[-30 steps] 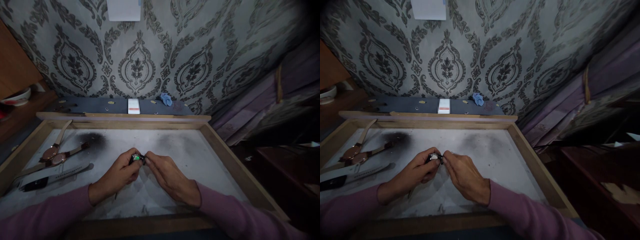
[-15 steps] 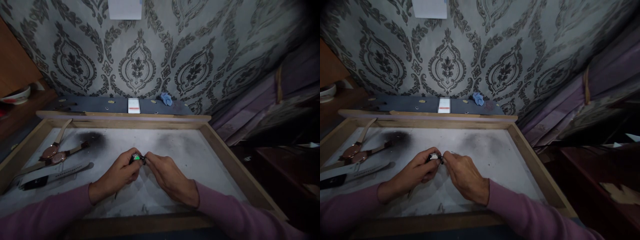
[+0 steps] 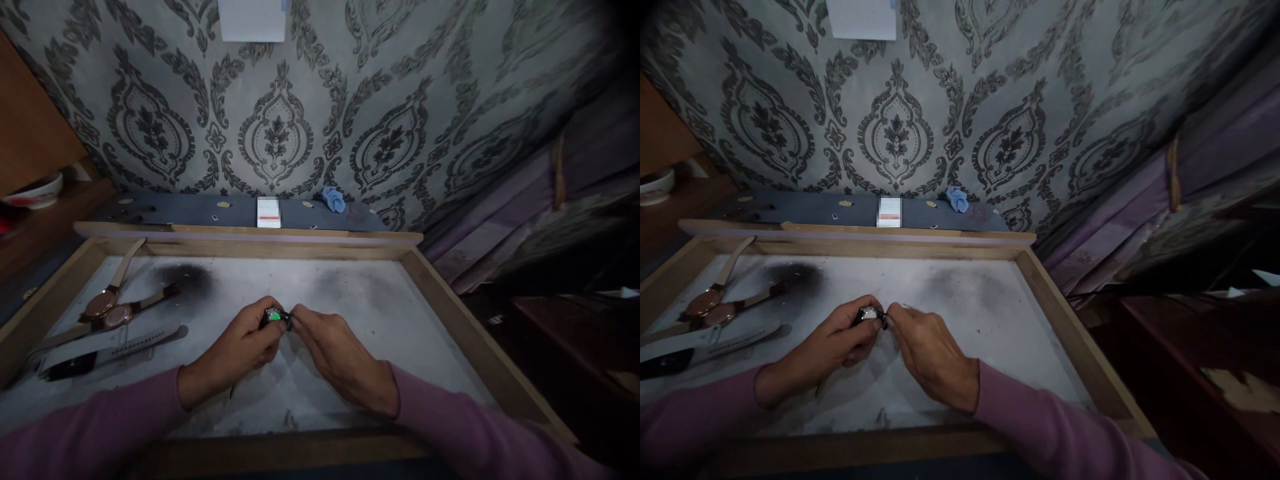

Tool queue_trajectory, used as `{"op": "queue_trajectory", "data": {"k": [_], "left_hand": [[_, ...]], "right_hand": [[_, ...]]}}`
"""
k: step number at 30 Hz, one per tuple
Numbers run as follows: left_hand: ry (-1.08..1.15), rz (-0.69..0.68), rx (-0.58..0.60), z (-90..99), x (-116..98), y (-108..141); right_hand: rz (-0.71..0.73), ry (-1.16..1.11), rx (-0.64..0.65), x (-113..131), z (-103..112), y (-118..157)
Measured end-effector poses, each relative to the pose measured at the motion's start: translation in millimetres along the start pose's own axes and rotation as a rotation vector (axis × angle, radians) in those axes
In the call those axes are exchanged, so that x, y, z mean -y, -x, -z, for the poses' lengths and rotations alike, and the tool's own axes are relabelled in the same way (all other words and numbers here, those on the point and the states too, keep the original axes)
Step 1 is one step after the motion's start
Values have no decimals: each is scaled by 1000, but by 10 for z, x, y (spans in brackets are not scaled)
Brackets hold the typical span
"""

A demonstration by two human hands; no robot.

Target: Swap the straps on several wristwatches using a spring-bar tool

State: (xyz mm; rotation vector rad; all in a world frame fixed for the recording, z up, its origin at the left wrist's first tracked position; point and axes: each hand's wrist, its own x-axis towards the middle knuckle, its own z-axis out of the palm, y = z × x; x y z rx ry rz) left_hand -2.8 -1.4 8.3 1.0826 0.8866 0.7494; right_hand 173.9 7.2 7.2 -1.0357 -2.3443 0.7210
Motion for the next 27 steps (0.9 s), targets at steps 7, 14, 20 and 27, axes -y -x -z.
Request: {"op": "queue_trajectory", "data": {"k": [7, 14, 20, 27], "left_hand": [[3, -16, 7, -4, -17, 0], [-25, -14, 3, -14, -26, 11], [0, 11, -5, -15, -34, 1], [35, 57, -1, -18, -38, 10]], "right_hand": [[-3, -42, -30, -23, -17, 17], [0, -26, -17, -25, -17, 3], [33, 29, -19, -29, 0, 1], [63, 132, -9, -45, -6, 14]]}}
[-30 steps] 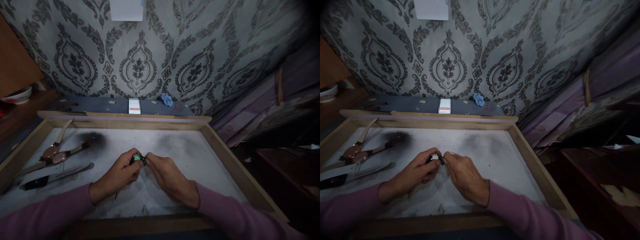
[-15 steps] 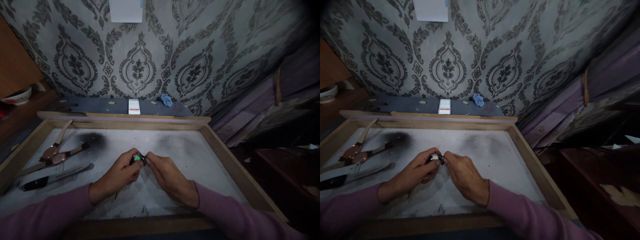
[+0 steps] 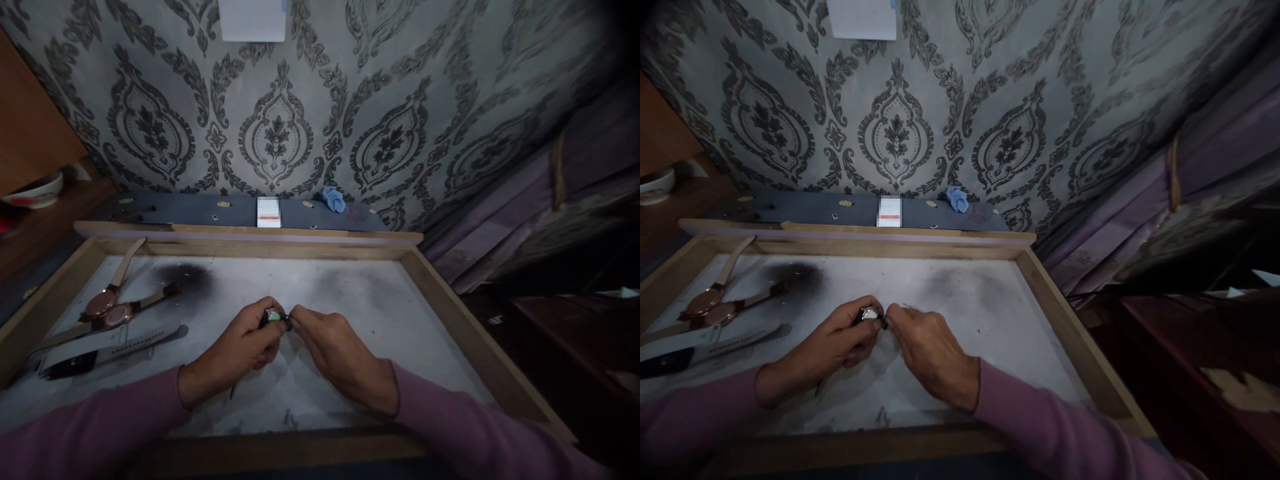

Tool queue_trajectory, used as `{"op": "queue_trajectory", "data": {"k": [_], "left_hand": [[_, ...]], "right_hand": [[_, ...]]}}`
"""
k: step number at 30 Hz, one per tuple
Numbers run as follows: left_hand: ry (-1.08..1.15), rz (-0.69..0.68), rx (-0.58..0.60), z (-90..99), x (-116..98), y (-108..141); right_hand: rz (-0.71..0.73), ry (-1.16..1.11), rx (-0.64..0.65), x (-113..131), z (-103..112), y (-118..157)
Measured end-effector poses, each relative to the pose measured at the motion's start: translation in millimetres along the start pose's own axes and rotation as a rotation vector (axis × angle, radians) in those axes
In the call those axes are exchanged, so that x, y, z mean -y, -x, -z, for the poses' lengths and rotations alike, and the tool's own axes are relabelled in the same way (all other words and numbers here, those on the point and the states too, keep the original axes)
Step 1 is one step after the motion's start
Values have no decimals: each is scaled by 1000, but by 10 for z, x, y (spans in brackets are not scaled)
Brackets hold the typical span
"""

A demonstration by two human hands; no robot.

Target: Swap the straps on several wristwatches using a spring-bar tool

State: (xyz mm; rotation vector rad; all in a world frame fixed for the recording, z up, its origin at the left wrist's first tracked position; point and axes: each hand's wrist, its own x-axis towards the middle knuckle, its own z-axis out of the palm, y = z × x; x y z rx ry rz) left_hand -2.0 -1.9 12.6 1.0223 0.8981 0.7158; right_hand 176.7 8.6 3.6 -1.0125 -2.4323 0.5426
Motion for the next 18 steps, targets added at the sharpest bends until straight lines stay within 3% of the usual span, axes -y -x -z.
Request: {"op": "queue_trajectory", "data": {"k": [18], "left_hand": [[74, 39, -7, -3, 28, 12]], "right_hand": [[46, 128, 114, -4, 79, -15]]}}
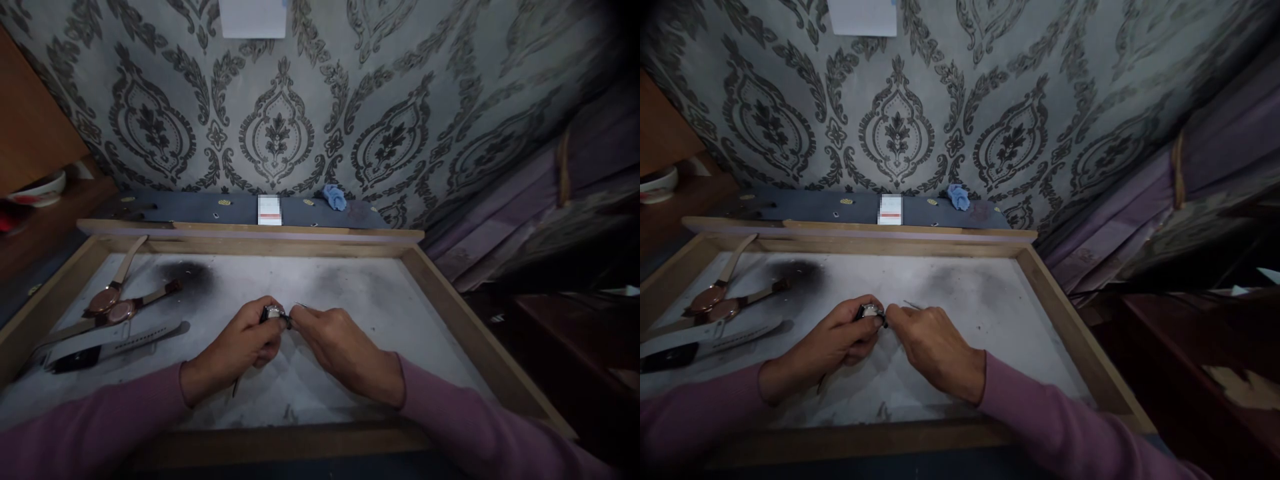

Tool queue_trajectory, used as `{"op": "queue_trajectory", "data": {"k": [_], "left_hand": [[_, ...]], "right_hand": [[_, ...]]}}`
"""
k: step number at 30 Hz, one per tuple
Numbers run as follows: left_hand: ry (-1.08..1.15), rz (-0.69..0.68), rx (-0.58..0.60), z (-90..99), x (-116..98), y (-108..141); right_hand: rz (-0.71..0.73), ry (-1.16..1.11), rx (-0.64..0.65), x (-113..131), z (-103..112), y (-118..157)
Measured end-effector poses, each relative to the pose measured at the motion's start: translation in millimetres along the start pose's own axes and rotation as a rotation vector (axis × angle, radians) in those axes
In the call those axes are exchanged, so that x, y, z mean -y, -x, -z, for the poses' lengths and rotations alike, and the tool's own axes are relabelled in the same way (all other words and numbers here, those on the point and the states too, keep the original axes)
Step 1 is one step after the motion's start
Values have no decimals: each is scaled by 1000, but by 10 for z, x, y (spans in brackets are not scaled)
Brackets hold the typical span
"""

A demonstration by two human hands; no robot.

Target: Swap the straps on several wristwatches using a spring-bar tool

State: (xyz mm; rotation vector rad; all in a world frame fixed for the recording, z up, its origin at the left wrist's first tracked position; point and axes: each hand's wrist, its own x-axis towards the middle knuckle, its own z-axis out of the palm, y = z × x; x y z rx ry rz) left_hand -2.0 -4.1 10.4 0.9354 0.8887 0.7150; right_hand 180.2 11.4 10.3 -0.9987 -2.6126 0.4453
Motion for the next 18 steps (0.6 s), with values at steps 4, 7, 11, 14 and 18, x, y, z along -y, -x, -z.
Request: {"op": "queue_trajectory", "data": {"k": [4, 7, 11, 14, 18], "left_hand": [[31, -10, -20, -12, 3, 3], [60, -7, -35, -27, 5, -4], [97, -2, -85, -59, 9, -9], [94, 23, -117, -84, 4, -6], [58, 47, -139, -92, -6, -1]], "right_hand": [[11, 75, -5, 7, -5, 2], [12, 101, -11, 6, -29, 3], [-7, 111, 3, -1, -57, -1], [-4, 90, 25, -3, -64, -4], [6, 55, 52, 0, -58, -6]]}}
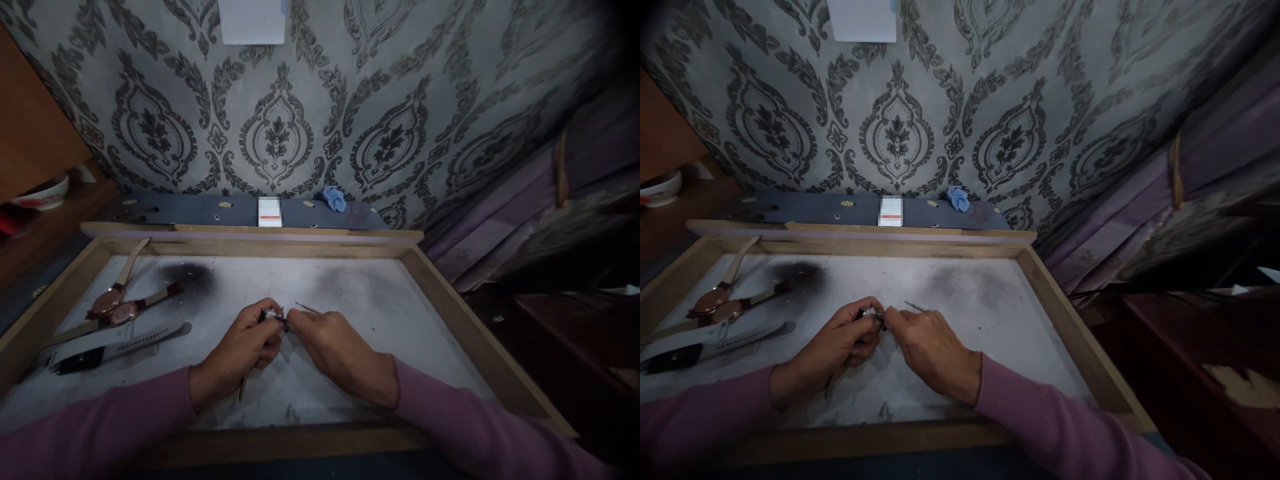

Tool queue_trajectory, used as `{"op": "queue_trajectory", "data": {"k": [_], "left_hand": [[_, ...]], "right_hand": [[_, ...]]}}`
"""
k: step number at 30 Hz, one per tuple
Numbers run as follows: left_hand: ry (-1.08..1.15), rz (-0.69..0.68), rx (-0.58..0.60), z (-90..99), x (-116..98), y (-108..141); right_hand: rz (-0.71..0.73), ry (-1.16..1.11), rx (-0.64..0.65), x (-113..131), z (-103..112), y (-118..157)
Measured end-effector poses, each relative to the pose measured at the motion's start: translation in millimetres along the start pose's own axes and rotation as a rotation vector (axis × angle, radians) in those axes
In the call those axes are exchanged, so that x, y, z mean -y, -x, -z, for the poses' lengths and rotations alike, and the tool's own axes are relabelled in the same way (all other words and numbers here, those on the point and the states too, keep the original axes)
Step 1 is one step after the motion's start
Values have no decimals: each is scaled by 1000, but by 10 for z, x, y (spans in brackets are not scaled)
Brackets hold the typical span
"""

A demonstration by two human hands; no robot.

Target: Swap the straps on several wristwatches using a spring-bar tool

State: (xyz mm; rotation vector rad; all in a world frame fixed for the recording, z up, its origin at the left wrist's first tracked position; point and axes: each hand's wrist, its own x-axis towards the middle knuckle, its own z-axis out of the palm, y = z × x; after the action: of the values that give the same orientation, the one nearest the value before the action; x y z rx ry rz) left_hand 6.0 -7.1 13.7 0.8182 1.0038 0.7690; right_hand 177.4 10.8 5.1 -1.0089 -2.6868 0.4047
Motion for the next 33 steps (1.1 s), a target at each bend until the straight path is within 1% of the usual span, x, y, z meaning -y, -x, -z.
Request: {"op": "queue_trajectory", "data": {"k": [5, 9, 15, 18, 24, 28, 33], "left_hand": [[-43, -35, 21, 19, -10, 11], [-81, -80, 44, 23, -18, 6], [-83, -117, 53, 40, -14, -7], [-81, -128, 47, 55, -12, -7], [-76, -129, 72, 70, -9, -20], [-87, -149, 84, 74, -11, -13], [-79, -140, 95, 80, -15, -16]], "right_hand": [[12, -63, -49, 1, 8, 2], [-4, -137, -76, -4, -4, 4], [-65, -382, -104, 31, 25, -7], [-93, -464, -131, 49, 55, -12], [-103, -494, -133, 38, 69, -16], [-87, -458, -129, 25, 48, -19], [-72, -409, -140, 22, 25, -20]]}}
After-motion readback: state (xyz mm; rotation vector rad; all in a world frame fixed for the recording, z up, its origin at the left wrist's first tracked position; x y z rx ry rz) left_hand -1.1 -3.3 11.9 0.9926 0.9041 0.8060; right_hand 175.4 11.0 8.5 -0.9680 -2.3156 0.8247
